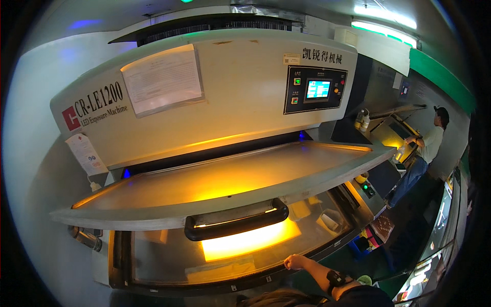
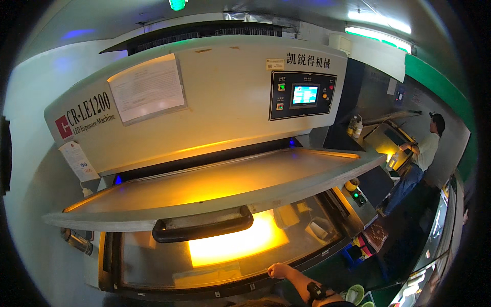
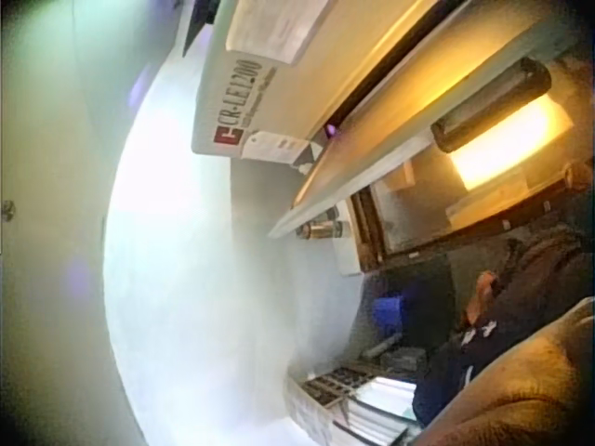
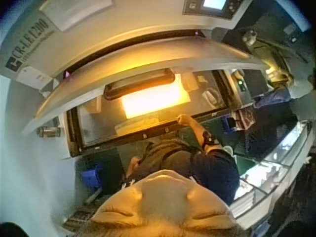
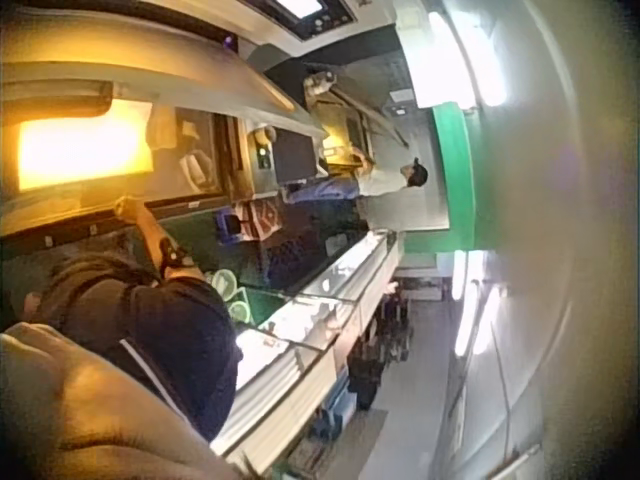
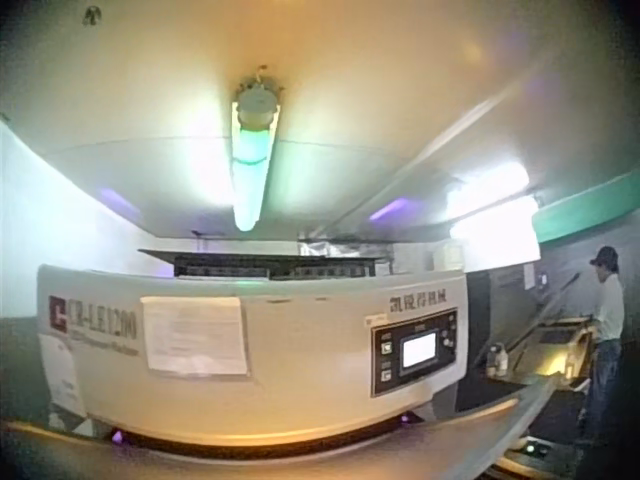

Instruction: Operating an industrial LED exposure machine to process circuit board panels.

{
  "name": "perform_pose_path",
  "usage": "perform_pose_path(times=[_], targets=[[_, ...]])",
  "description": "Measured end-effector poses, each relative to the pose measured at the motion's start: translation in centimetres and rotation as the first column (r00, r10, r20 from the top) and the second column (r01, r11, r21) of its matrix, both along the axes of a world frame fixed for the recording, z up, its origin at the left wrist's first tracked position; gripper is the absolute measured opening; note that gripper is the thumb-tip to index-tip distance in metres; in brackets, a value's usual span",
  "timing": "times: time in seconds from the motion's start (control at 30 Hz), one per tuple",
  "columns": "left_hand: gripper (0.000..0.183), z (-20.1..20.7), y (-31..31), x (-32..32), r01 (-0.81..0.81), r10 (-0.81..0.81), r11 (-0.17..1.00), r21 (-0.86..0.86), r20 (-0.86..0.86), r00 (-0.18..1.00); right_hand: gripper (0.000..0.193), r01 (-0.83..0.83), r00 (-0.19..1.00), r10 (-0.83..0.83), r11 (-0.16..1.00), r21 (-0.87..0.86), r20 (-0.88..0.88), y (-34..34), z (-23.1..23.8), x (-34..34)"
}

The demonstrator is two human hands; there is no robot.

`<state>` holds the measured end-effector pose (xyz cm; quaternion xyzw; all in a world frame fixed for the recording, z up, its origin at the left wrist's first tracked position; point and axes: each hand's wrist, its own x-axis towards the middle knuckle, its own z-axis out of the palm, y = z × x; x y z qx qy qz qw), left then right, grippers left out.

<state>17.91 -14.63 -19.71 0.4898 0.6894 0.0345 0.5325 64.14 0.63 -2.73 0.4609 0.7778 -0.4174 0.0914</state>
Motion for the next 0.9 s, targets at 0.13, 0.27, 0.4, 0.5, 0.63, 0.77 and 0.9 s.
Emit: perform_pose_path(times=[0.13, 0.27, 0.4, 0.5, 0.63, 0.77, 0.9], targets=[[0.023, -1.0, -2.1, -0.5, 0.069, -0.069, 0.997, -0.016, -0.006, 0.998, 0.021, 0.170, 0.985, -0.170, 0.985, 0.005, -0.014, -5.6, 0.3, -0.1], [0.023, -2.4, -4.9, -0.4, 0.188, -0.188, 0.982, -0.004, -0.016, 0.982, 0.026, 0.242, 0.965, -0.229, 0.965, 0.096, -0.131, -7.8, -1.7, 2.7], [0.024, -4.8, -5.1, 2.0, 0.612, -0.586, 0.756, 0.234, -0.176, 0.791, 0.035, 0.267, 0.940, -0.219, 0.950, 0.164, -0.262, -7.9, -2.5, 5.5], [0.021, -2.5, -2.2, 6.9, 0.599, -0.583, 0.784, 0.164, -0.136, 0.801, 0.041, 0.389, 0.909, -0.362, 0.915, 0.108, -0.205, -7.9, -0.2, 6.8], [0.009, 0.2, -1.1, 11.3, 0.724, -0.428, 0.190, 0.664, -0.607, 0.669, 0.046, 0.284, 0.948, -0.285, 0.958, -0.028, -0.142, -4.4, 0.4, 7.6], [0.011, 18.6, 5.8, 17.0, -0.200, 0.030, 0.899, 0.389, 0.402, 0.915, 0.052, 0.410, 0.888, -0.410, 0.911, -0.047, -0.209, -3.4, 2.1, 10.1], [0.011, 33.0, 9.4, 17.6, -0.554, 0.219, 0.707, 0.439, 0.609, 0.762, 0.052, 0.157, 0.961, -0.158, 0.987, -0.024, -0.228, 1.2, 1.1, 9.3]])
